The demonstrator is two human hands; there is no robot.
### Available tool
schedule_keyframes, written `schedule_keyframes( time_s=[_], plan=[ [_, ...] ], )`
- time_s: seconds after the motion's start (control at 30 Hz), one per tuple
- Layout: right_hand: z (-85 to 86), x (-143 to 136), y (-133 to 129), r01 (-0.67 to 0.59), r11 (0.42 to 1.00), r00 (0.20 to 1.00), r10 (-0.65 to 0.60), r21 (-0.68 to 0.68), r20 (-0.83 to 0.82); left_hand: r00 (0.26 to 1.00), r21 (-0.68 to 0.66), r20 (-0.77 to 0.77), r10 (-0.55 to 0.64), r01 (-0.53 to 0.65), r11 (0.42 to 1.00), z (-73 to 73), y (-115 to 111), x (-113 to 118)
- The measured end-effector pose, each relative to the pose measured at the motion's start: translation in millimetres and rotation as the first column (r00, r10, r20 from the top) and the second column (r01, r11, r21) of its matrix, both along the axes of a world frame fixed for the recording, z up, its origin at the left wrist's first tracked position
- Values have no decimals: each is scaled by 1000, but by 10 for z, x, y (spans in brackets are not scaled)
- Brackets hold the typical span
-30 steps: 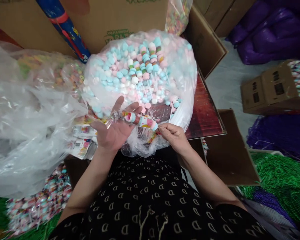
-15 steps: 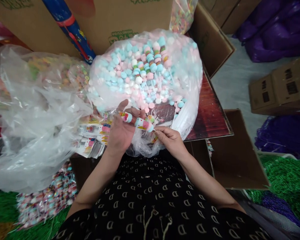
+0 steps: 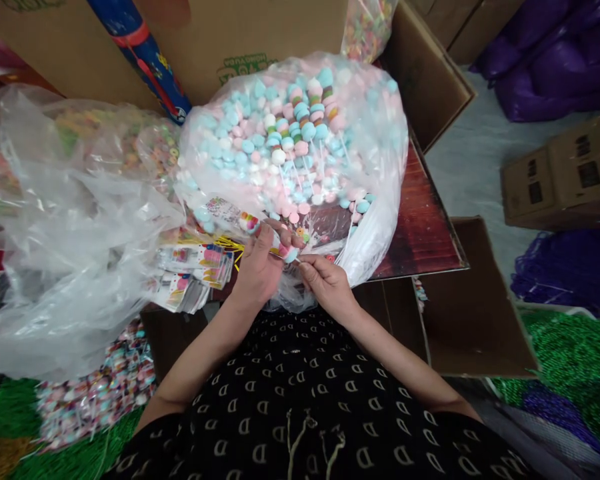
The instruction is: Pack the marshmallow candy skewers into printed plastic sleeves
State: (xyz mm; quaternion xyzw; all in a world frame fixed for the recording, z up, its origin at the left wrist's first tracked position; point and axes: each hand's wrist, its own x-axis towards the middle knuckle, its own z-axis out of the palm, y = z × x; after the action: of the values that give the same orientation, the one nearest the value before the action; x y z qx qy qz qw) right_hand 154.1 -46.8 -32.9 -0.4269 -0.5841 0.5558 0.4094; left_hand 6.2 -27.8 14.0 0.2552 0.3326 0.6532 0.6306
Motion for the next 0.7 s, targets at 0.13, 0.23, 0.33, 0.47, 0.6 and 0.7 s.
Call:
schedule_keyframes(
  time_s=[0.13,0.23,0.33,0.47,0.6,0.7],
  plan=[
    [68,88,20,-86,996,994,85,18,67,999,10,-35,41,-40,999,47,71,-67],
    [54,63,5,-64,996,998,66,-65,23,997,-20,-72,-4,3,1000,0,43,-9],
    [32,-8,-5,-82,980,995,69,-183,-73,991,-75,-83,-108,102,992,-81,-32,36],
    [41,-41,-5,-125,964,985,92,-235,-149,986,-39,-98,-137,134,990,-49,-39,-98],
    [20,-44,-24,-119,980,987,100,-160,-124,996,1,-40,82,-82,997,101,62,-253],
    [-15,-70,-33,-44,999,999,44,9,5,991,-6,9,135,-135,991,124,98,-233]
  ],
)
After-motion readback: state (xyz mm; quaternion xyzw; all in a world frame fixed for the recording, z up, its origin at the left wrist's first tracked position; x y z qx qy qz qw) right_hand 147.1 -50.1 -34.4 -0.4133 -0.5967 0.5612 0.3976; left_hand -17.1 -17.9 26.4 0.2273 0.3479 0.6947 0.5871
